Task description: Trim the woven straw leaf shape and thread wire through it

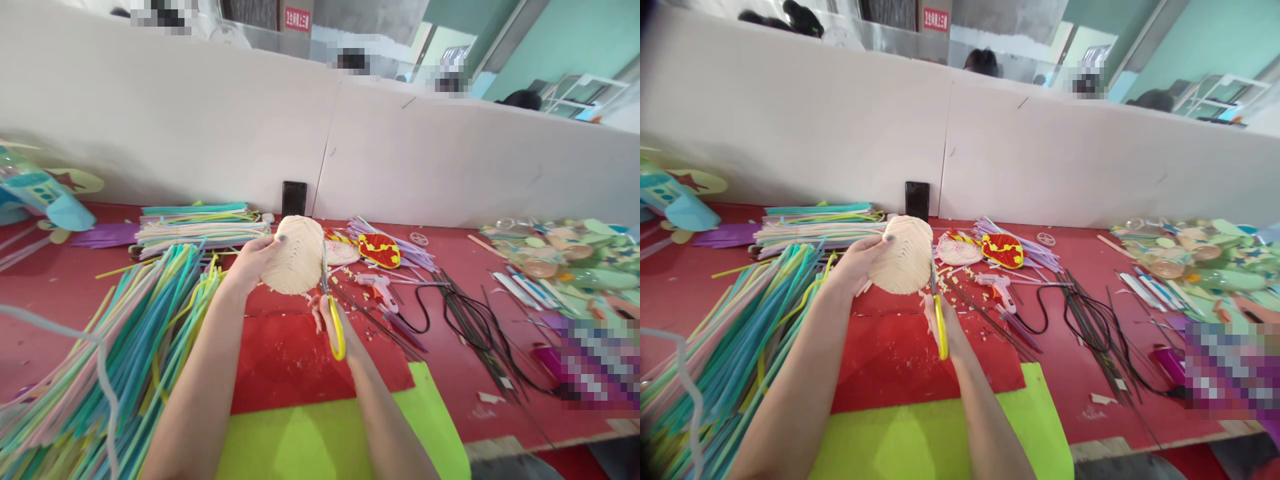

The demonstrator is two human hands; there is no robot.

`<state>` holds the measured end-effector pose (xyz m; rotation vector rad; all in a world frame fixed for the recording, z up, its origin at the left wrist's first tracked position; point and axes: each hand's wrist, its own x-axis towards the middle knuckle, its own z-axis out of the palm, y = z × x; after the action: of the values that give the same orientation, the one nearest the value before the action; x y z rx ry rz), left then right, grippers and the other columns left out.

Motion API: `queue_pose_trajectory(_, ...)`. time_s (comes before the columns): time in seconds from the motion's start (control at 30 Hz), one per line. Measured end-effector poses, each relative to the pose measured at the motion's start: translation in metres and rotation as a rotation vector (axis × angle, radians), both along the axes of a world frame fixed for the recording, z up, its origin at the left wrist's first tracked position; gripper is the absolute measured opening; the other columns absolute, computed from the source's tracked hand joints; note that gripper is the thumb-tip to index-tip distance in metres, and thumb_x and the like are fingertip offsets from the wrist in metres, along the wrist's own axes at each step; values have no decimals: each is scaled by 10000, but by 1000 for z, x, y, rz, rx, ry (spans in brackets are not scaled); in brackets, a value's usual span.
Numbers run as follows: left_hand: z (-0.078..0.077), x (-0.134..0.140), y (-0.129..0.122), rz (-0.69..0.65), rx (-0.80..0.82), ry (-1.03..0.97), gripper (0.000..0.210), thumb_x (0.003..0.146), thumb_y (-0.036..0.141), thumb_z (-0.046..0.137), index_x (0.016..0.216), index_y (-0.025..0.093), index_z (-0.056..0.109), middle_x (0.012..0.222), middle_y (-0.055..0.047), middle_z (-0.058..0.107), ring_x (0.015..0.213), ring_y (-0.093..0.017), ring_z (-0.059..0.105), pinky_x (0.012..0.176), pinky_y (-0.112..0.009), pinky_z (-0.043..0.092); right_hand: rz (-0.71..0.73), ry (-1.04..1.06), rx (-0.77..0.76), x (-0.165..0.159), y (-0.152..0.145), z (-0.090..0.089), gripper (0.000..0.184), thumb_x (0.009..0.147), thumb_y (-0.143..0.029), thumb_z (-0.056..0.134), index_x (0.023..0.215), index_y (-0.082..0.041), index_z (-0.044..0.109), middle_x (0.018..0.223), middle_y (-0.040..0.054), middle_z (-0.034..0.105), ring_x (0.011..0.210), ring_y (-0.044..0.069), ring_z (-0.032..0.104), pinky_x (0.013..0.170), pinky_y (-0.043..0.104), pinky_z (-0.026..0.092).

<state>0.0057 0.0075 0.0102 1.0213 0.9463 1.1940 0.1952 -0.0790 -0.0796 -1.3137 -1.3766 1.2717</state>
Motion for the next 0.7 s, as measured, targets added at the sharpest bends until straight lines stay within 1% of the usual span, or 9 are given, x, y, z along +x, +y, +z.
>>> queue_pose_trajectory(0.2, 0, 0, -1, -20, 11, 19, 433, 658, 477, 714, 950, 158, 694, 784, -48, 704, 663, -177, 643, 660, -284, 492, -17, 66, -9, -1, 0, 3, 488, 859, -647, 339, 834, -190, 509, 567, -53, 383, 452, 86, 380, 438, 218, 370)
queue_pose_trajectory(0.3, 0, 0, -1, -11, 10, 36, 415, 661, 476, 713, 933, 162, 696, 773, -43, 702, 661, -171, 636, 638, -266, 482, -26, 22, -1, 0, -1, 5, 478, 861, -640, 347, 796, -189, 493, 556, -52, 386, 441, 83, 385, 419, 212, 345)
queue_pose_trajectory(0.43, -1, -1, 0, 19, 13, 65, 448, 643, 505, 712, 925, 157, 701, 770, -49, 701, 674, -187, 634, 651, -281, 481, -16, -22, 20, 2, -3, 9, 460, 864, -624, 363, 754, -189, 468, 552, -52, 391, 432, 81, 385, 407, 210, 327)
queue_pose_trajectory(0.53, -1, -2, -1, 25, 27, 80, 470, 628, 524, 714, 920, 156, 704, 764, -50, 699, 670, -194, 631, 647, -286, 477, -14, -26, 31, 2, -4, 10, 462, 860, -626, 368, 725, -193, 456, 537, -56, 383, 421, 80, 379, 404, 210, 330)
queue_pose_trajectory(0.7, -2, -3, 0, 12, 49, 94, 416, 651, 509, 703, 880, 161, 705, 737, -32, 688, 644, -174, 618, 626, -268, 463, -28, -32, 37, 0, -4, 9, 454, 859, -626, 369, 715, -201, 439, 519, -65, 371, 407, 78, 380, 407, 206, 339)
